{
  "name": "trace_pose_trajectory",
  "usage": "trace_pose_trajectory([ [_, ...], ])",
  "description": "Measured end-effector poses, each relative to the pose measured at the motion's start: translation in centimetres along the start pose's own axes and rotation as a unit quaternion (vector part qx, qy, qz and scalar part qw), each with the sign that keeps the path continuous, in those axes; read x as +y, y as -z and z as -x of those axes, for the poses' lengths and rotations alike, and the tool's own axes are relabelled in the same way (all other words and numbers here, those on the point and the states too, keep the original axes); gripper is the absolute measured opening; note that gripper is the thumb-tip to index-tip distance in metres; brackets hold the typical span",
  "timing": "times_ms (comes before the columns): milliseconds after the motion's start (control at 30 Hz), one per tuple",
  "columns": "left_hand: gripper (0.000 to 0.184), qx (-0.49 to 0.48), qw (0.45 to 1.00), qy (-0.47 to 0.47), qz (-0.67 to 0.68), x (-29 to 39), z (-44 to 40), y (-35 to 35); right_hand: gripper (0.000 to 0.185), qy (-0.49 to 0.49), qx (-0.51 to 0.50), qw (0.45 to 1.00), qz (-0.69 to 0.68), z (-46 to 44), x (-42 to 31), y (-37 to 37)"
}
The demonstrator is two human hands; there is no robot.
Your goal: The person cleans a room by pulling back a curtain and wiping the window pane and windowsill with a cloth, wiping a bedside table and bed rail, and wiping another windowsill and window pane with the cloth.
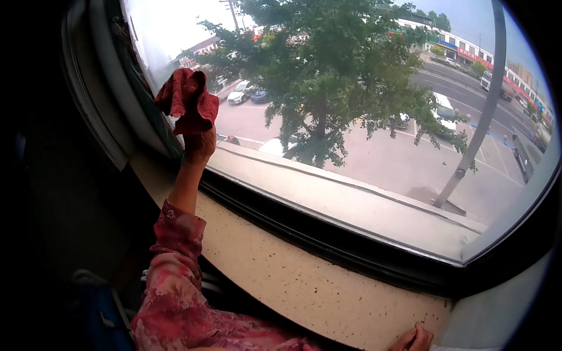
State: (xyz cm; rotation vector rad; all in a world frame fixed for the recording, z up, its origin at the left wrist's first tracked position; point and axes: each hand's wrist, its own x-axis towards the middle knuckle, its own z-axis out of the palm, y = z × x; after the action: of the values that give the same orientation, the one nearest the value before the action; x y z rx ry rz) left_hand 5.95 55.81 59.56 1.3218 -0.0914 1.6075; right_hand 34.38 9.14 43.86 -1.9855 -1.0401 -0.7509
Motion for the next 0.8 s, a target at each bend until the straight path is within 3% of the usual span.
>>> trace_pose_trajectory([
  [33,0.033,0.051,0.895,-0.199,-0.395,1.1,-0.9,1.6,0.016,0.001,-0.005,1.000,-0.001,-0.1,-0.2,0.2],
  [67,0.028,0.088,0.604,-0.358,-0.707,2.1,-1.5,2.9,0.016,-0.017,-0.013,1.000,-0.003,-0.1,-0.3,0.2],
  [100,0.018,0.081,0.567,-0.388,-0.723,3.7,-2.2,2.6,0.015,-0.036,-0.021,0.999,-0.004,-0.1,-0.2,0.1],
  [133,0.015,0.169,0.758,-0.152,-0.612,4.7,-1.3,0.5,0.015,-0.036,-0.021,0.999,-0.003,0.1,0.0,0.0],
  [167,0.016,0.119,0.646,-0.380,-0.651,4.5,-2.9,3.6,0.013,-0.045,-0.040,0.998,0.006,0.5,0.3,-0.1],
  [200,0.019,0.129,0.509,-0.444,-0.726,5.1,-4.0,7.4,0.012,-0.055,-0.056,0.997,0.021,0.7,0.6,0.1],
  [233,0.023,0.166,0.494,-0.449,-0.726,4.5,-5.4,13.6,0.010,-0.067,-0.053,0.996,-0.013,1.1,1.0,-0.7],
  [267,0.022,0.100,0.631,-0.427,-0.640,5.0,-5.2,12.2,0.011,-0.080,-0.039,0.996,-0.031,1.2,1.2,-1.3],
  [333,0.017,0.140,0.735,-0.380,-0.543,4.1,-7.3,16.5,0.010,-0.052,-0.062,0.996,-0.028,0.3,0.7,-0.7],
  [367,0.013,0.102,0.708,-0.366,-0.595,5.2,-8.0,18.0,0.012,-0.058,-0.065,0.996,-0.025,0.3,0.6,-0.6],
  [400,0.023,0.115,0.729,-0.346,-0.580,4.6,-9.2,22.3,0.014,-0.061,-0.069,0.995,-0.030,0.3,0.8,-0.6],
  [467,0.010,0.111,0.789,-0.300,-0.524,3.6,-6.8,13.2,0.017,-0.071,-0.069,0.994,-0.041,0.2,0.9,-0.6],
  [533,0.024,0.097,0.778,-0.252,-0.567,2.8,-4.0,4.3,0.018,-0.025,-0.061,0.997,-0.034,0.3,1.4,-0.9],
  [567,0.043,0.057,0.882,-0.216,-0.415,2.2,-2.7,-2.1,0.016,-0.020,-0.049,0.998,-0.036,0.4,1.4,-1.0],
  [600,0.048,-0.014,0.762,-0.275,-0.587,1.4,-1.8,-3.8,0.014,-0.012,-0.039,0.998,-0.041,0.4,1.6,-1.2],
  [633,0.048,-0.014,0.764,-0.280,-0.580,1.1,-1.4,-5.9,0.014,-0.012,-0.031,0.999,-0.038,0.4,1.7,-1.4],
  [767,0.056,-0.249,0.740,-0.236,-0.578,1.7,0.5,-17.3,0.015,-0.009,-0.029,0.999,-0.045,0.7,1.9,-1.4],
  [800,0.047,-0.256,0.538,-0.369,-0.713,2.3,0.5,-21.6,0.014,-0.009,-0.029,0.999,-0.040,0.7,1.8,-1.3],
])
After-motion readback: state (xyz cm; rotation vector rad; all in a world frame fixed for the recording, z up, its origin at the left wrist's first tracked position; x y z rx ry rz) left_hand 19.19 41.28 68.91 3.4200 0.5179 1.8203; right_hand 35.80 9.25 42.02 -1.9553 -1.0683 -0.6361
